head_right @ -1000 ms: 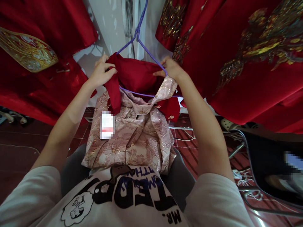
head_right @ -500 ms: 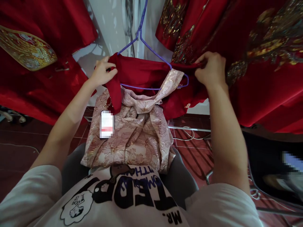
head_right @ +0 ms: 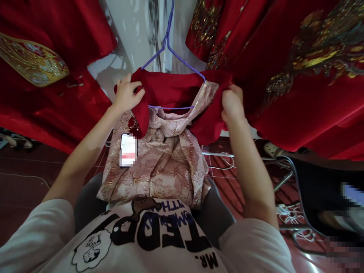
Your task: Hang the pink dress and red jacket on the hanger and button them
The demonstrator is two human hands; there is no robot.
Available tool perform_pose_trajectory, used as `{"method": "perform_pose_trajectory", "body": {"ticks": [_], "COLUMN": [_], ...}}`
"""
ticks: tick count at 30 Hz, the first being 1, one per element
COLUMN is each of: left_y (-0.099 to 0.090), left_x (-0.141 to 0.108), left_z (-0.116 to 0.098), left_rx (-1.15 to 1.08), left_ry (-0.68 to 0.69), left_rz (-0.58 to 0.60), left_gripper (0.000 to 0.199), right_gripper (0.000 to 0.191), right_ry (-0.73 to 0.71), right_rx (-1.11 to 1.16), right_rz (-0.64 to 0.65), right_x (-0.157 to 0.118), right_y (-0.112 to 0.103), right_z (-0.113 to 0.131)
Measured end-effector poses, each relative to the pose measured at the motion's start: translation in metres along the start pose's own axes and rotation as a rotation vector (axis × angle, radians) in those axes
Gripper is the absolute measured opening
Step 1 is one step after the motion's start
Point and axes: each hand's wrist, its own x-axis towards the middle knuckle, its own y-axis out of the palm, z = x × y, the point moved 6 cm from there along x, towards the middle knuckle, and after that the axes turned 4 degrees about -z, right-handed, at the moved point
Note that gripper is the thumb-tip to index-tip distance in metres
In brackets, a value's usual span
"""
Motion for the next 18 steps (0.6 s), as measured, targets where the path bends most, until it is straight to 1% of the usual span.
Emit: {"method": "perform_pose_trajectory", "body": {"ticks": [1, 2, 3, 5, 6, 7, 8, 10, 12, 13, 16, 18], "left_y": [0.001, 0.003, 0.005, 0.006, 0.006, 0.005, 0.004, 0.000, -0.003, -0.004, 0.001, 0.011], "left_x": [-0.002, -0.003, -0.004, -0.005, -0.004, -0.003, -0.002, -0.002, -0.005, -0.008, -0.021, -0.032], "left_z": [-0.001, -0.001, 0.000, 0.004, 0.006, 0.008, 0.010, 0.012, 0.011, 0.008, -0.006, -0.022], "left_rx": [0.006, 0.013, 0.019, 0.007, -0.018, -0.053, -0.094, -0.162, -0.200, -0.213, -0.254, -0.279], "left_ry": [0.002, 0.004, 0.007, 0.029, 0.052, 0.082, 0.114, 0.161, 0.172, 0.166, 0.131, 0.122], "left_rz": [-0.005, -0.012, -0.024, -0.069, -0.101, -0.136, -0.168, -0.224, -0.273, -0.300, -0.365, -0.370], "left_gripper": [0.014, 0.015, 0.017, 0.020, 0.022, 0.025, 0.027, 0.032, 0.036, 0.038, 0.045, 0.048], "right_gripper": [0.021, 0.019, 0.017, 0.015, 0.015, 0.018, 0.021, 0.026, 0.027, 0.031, 0.054, 0.057], "right_ry": [0.130, 0.179, 0.160, 0.060, 0.006, -0.028, -0.040, -0.062, -0.088, -0.106, -0.167, -0.211], "right_rx": [0.083, 0.124, 0.140, 0.129, 0.136, 0.156, 0.178, 0.220, 0.228, 0.215, 0.148, 0.139], "right_rz": [-0.054, -0.079, -0.041, 0.124, 0.192, 0.242, 0.260, 0.245, 0.194, 0.171, 0.105, 0.051], "right_x": [-0.007, -0.017, -0.028, -0.055, -0.068, -0.078, -0.085, -0.090, -0.088, -0.086, -0.081, -0.079], "right_y": [0.015, 0.033, 0.054, 0.094, 0.109, 0.119, 0.124, 0.121, 0.107, 0.100, 0.084, 0.081], "right_z": [0.000, 0.007, 0.020, 0.049, 0.061, 0.068, 0.071, 0.068, 0.061, 0.057, 0.051, 0.053]}}
